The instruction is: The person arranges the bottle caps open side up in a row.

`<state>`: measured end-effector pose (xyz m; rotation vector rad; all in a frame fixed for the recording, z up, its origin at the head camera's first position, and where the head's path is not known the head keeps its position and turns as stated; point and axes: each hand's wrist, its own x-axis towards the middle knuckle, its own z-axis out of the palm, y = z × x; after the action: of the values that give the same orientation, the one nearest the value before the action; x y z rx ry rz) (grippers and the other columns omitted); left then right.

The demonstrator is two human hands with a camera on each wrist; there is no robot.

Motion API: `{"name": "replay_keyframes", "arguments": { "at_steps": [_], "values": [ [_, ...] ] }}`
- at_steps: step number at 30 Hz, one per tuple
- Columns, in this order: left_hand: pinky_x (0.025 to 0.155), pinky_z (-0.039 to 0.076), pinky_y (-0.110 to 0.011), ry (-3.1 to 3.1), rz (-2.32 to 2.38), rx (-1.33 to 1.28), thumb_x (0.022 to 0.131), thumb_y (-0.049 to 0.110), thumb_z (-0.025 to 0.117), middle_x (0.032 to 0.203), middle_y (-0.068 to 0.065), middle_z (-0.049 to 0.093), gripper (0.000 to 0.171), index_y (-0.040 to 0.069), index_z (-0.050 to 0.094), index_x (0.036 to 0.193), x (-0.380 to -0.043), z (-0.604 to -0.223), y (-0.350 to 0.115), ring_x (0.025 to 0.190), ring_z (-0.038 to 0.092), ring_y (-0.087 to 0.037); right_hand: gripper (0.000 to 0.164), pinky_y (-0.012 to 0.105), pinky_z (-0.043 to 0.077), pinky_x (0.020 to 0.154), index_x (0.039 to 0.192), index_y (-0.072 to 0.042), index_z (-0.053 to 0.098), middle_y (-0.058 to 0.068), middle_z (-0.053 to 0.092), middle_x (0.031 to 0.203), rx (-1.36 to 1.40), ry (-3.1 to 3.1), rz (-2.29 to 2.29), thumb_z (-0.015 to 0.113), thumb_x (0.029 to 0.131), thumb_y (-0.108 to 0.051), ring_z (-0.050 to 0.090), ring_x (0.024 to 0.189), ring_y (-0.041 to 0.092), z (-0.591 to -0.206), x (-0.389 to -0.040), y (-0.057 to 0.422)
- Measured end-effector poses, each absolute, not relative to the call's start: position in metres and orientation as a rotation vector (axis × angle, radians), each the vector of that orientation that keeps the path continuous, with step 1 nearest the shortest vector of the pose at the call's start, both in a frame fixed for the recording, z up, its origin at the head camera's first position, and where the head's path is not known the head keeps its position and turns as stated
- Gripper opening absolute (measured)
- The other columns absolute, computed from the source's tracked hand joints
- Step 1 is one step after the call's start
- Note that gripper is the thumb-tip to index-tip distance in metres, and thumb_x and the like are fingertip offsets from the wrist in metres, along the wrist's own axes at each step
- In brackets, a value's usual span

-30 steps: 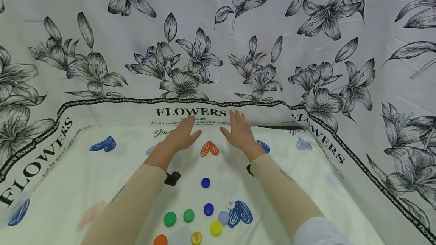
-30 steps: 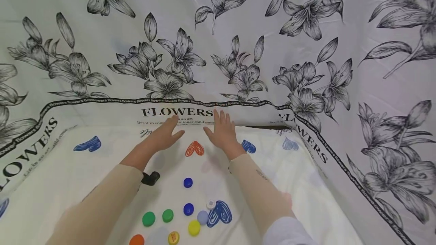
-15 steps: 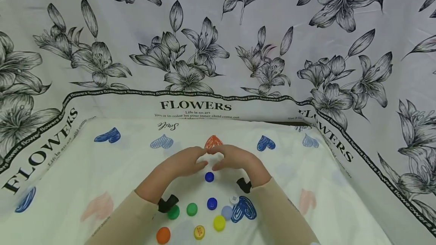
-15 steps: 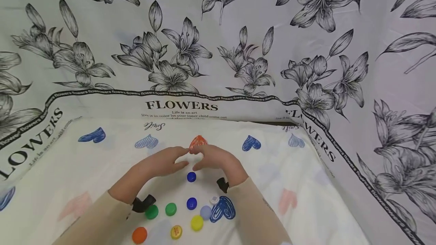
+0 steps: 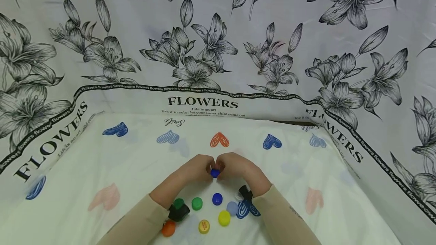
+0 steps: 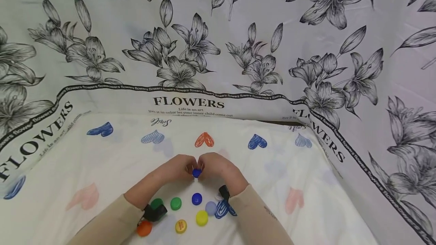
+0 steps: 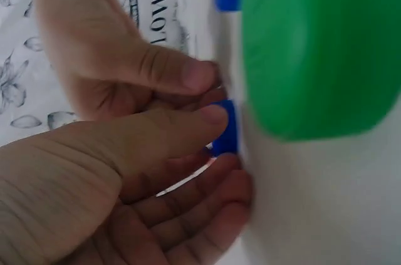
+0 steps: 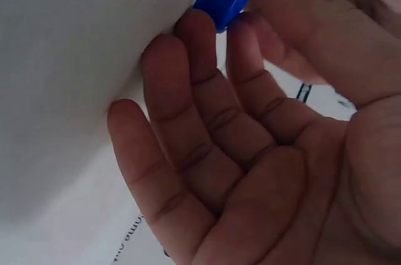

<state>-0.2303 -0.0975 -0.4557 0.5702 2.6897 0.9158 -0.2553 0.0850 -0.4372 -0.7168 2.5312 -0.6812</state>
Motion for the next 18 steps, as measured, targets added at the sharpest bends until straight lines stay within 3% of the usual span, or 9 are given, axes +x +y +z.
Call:
{"name": "replay_keyframes", "arguments": {
  "at_steps": [10,18],
  "values": [
    [0.073,0.049,-0.034,2.753,0.915,0.553,0.083,0.003,0.082,0.077,0.000,0.057,0.017,0.005,0.066,0.091,-0.2318,-0.4628,-0.0949,0.075,0.053,-0.019,0.019,0.035,0.053,0.084,0.098,-0.007,0.074,-0.002,0.067,0.086,-0.718,2.619,-0.654,0.086,0.084,-0.012,0.060,0.083,0.016,-0.4410,-0.2565,0.0789],
    [0.070,0.049,-0.032,2.735,1.013,0.613,0.087,0.004,0.078,0.081,0.001,0.064,0.013,0.003,0.074,0.100,-0.2346,-0.4603,-0.0959,0.075,0.055,-0.016,0.017,0.032,0.053,0.079,0.103,-0.006,0.076,-0.002,0.068,0.088,-0.702,2.644,-0.676,0.081,0.088,-0.012,0.060,0.081,0.015,-0.4343,-0.2536,0.0869]
  ]
}}
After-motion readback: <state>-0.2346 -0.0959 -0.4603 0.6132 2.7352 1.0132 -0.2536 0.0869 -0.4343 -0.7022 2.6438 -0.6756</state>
